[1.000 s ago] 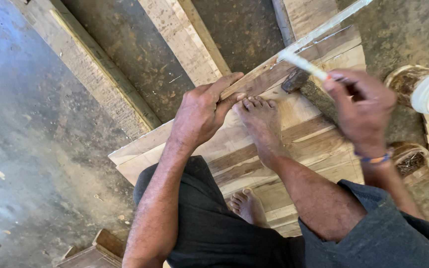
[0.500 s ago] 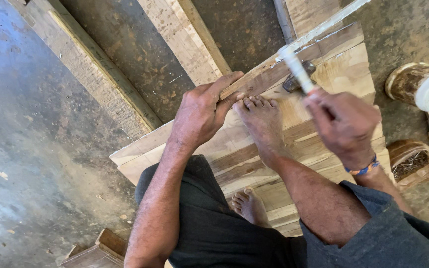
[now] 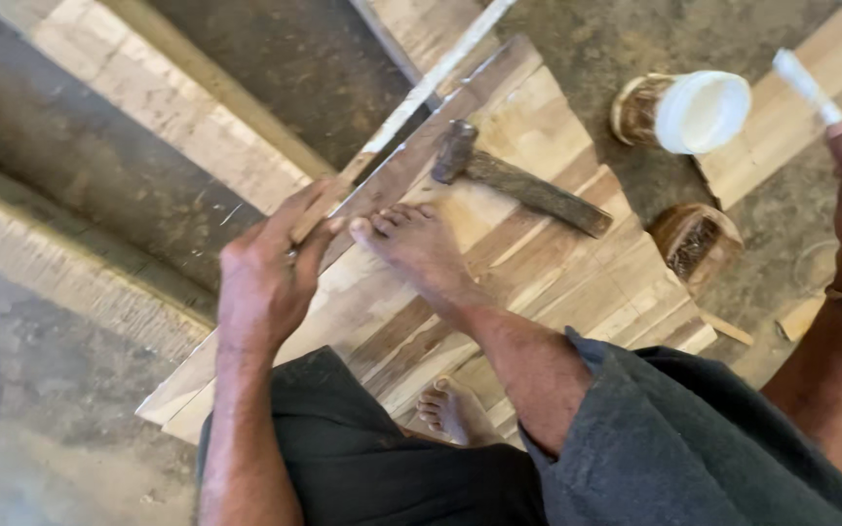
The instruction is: The person applies glue to wood strips using a brush and fits them together on a larger wooden panel, using a hammer to tap them into place.
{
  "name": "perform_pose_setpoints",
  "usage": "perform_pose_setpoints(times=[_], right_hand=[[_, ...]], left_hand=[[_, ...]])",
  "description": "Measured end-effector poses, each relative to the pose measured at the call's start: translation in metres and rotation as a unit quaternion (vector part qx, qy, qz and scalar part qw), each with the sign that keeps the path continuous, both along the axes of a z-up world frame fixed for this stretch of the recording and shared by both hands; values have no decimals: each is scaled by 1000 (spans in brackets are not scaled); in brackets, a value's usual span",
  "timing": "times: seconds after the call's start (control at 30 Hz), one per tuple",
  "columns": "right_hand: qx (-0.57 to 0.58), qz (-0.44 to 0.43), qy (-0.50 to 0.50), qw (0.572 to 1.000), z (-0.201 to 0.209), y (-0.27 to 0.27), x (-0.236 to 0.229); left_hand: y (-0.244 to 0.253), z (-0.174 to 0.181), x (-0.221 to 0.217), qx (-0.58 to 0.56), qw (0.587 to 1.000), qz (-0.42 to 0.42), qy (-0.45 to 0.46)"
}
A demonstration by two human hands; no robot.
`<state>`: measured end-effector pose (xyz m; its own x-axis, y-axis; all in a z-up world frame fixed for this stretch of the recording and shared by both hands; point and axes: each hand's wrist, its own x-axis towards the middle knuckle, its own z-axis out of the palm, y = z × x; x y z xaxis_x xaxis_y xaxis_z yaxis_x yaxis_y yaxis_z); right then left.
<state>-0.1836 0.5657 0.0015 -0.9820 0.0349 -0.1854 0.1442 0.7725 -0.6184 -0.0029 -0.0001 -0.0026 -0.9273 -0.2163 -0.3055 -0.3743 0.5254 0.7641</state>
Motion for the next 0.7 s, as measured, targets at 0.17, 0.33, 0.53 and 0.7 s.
perform_pose_setpoints(times=[0.17, 0.33, 0.53, 0.7], right_hand=[[211, -37, -55, 975, -38, 11, 3], [135, -148, -59, 978, -98, -7, -11], [-45, -196, -27, 979, -118, -12, -30], [-126, -206, -23, 970, -118, -22, -34]], left_hand=[[-1, -1, -2, -16, 1000, 7, -20], [-1, 5, -5, -7, 998, 20, -60], [1, 7, -1, -9, 999, -3, 32], [0, 9, -1, 0, 1000, 17, -21]])
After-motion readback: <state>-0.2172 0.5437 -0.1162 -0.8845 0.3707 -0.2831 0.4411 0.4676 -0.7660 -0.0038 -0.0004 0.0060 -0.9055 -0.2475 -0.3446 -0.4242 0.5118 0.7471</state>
